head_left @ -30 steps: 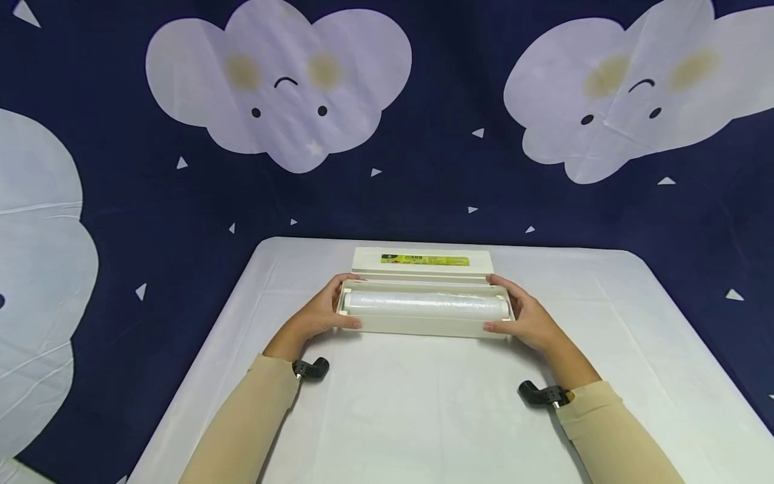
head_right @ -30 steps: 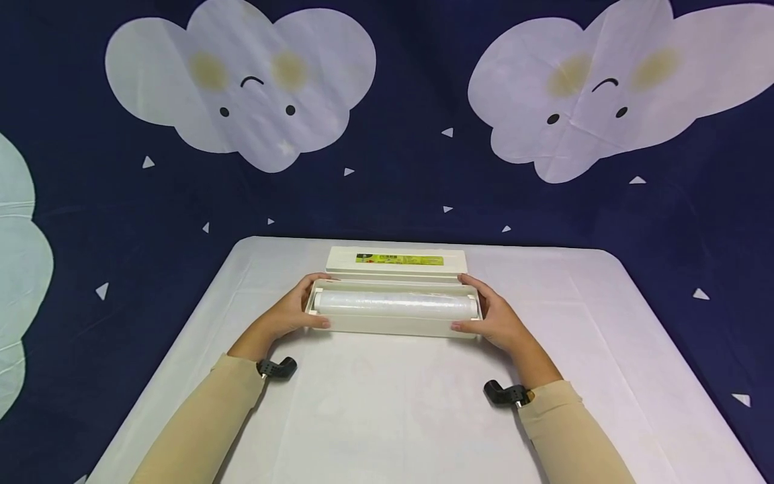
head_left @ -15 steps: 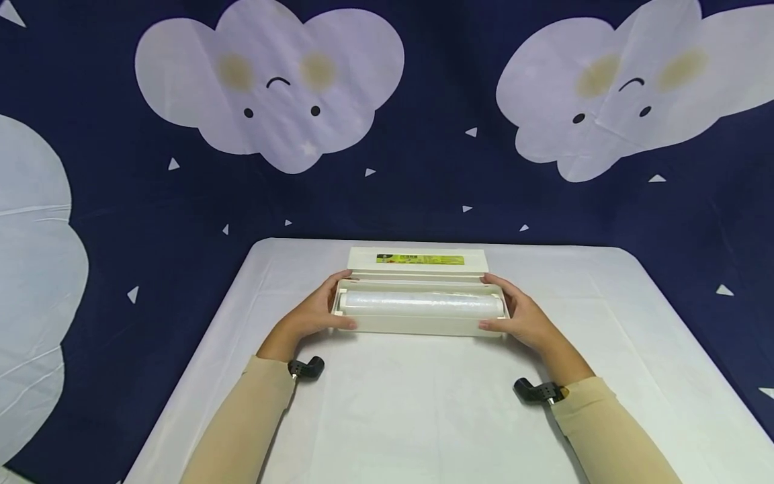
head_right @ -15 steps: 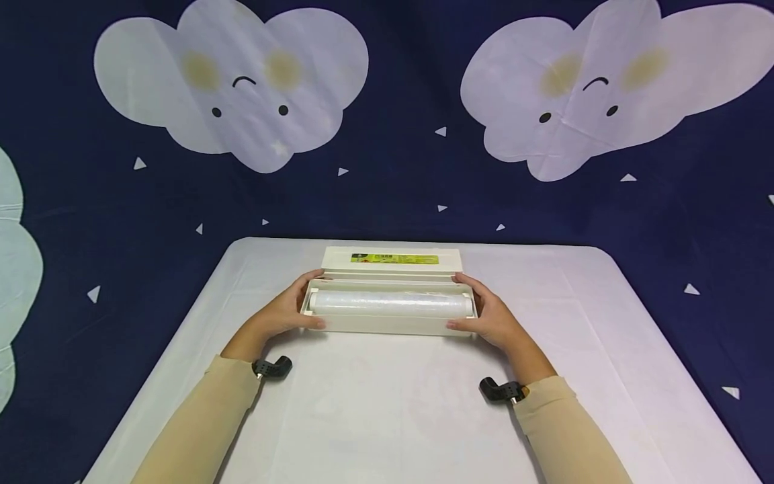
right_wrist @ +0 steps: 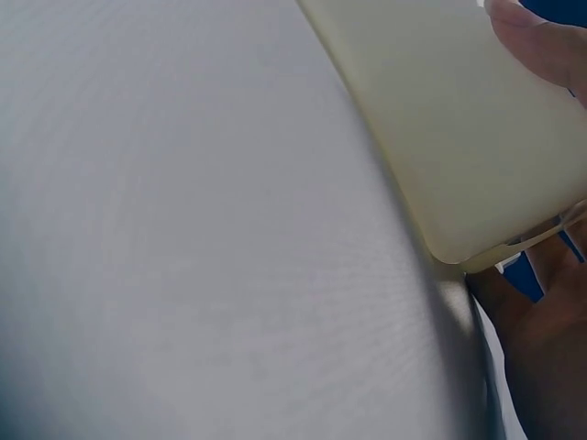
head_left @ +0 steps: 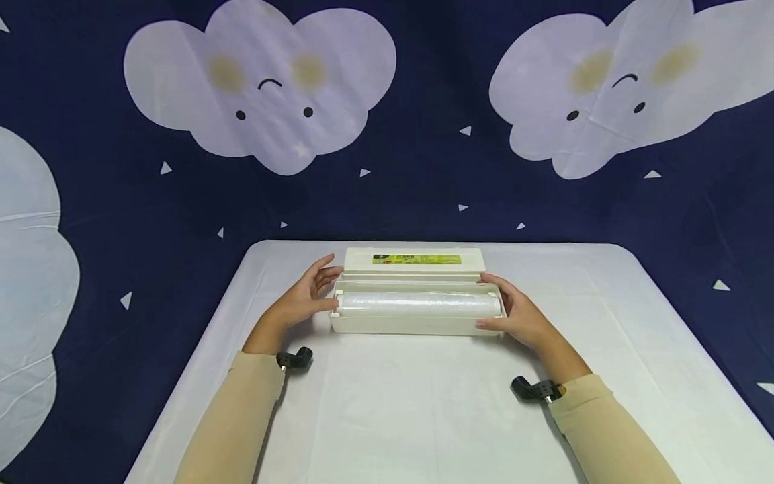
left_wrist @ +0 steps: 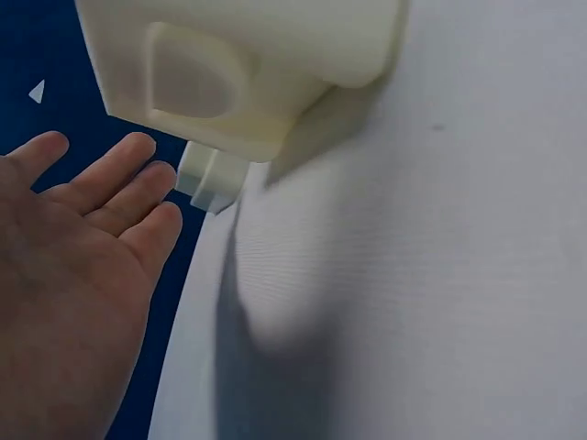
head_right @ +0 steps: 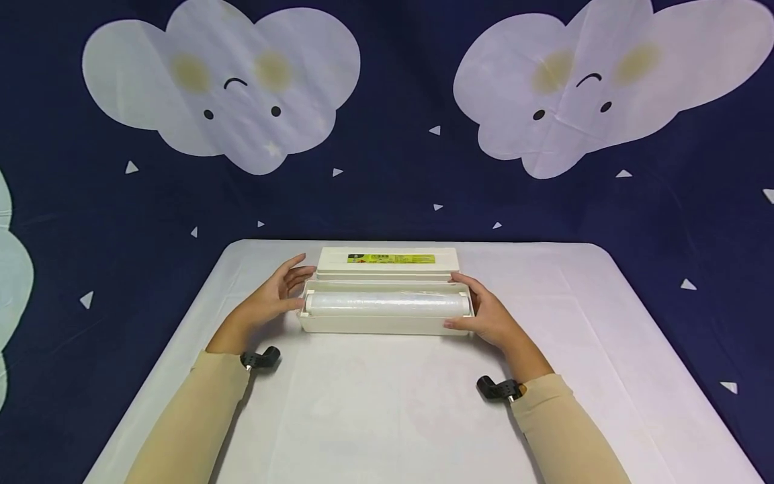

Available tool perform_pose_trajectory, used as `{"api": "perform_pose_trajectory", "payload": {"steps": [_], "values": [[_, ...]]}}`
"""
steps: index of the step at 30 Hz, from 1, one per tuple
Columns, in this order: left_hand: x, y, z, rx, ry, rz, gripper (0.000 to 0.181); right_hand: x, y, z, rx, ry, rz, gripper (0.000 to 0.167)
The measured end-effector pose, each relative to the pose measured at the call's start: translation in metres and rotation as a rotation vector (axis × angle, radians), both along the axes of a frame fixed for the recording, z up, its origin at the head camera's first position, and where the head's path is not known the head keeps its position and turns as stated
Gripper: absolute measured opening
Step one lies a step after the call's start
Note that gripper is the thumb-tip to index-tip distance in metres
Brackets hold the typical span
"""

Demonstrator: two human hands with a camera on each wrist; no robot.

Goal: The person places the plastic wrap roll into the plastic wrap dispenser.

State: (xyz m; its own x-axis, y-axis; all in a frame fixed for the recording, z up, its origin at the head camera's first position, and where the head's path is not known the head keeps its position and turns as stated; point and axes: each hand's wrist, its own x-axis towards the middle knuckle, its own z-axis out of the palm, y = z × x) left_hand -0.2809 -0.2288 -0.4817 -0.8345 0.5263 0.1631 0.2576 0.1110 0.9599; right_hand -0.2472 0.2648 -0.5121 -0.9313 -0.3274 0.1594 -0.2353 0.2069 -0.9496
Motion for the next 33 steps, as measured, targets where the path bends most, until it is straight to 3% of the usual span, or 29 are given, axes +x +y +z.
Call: {"api": "perform_pose_trajectory", "payload": {"steps": [7, 13, 16, 24, 33], "values": [[-0.016, 0.003, 0.008, -0.055, 0.080, 0.081, 0.068, 0.000, 0.000, 0.002, 0.002, 0.001, -0.014, 0.105], [-0.033, 0.011, 0.012, -0.098, 0.083, 0.200, 0.054, -0.001, 0.001, 0.000, -0.002, -0.018, -0.021, 0.108], [-0.040, 0.016, 0.015, -0.137, 0.069, 0.225, 0.051, -0.001, 0.000, -0.001, 0.007, -0.032, -0.023, 0.109], [-0.070, 0.027, 0.021, -0.306, 0.045, 0.194, 0.072, 0.002, 0.004, -0.001, 0.011, -0.044, -0.037, 0.109], [-0.089, 0.030, 0.017, -0.443, -0.010, 0.271, 0.105, 0.001, 0.003, -0.002, 0.028, -0.040, -0.035, 0.109]]}}
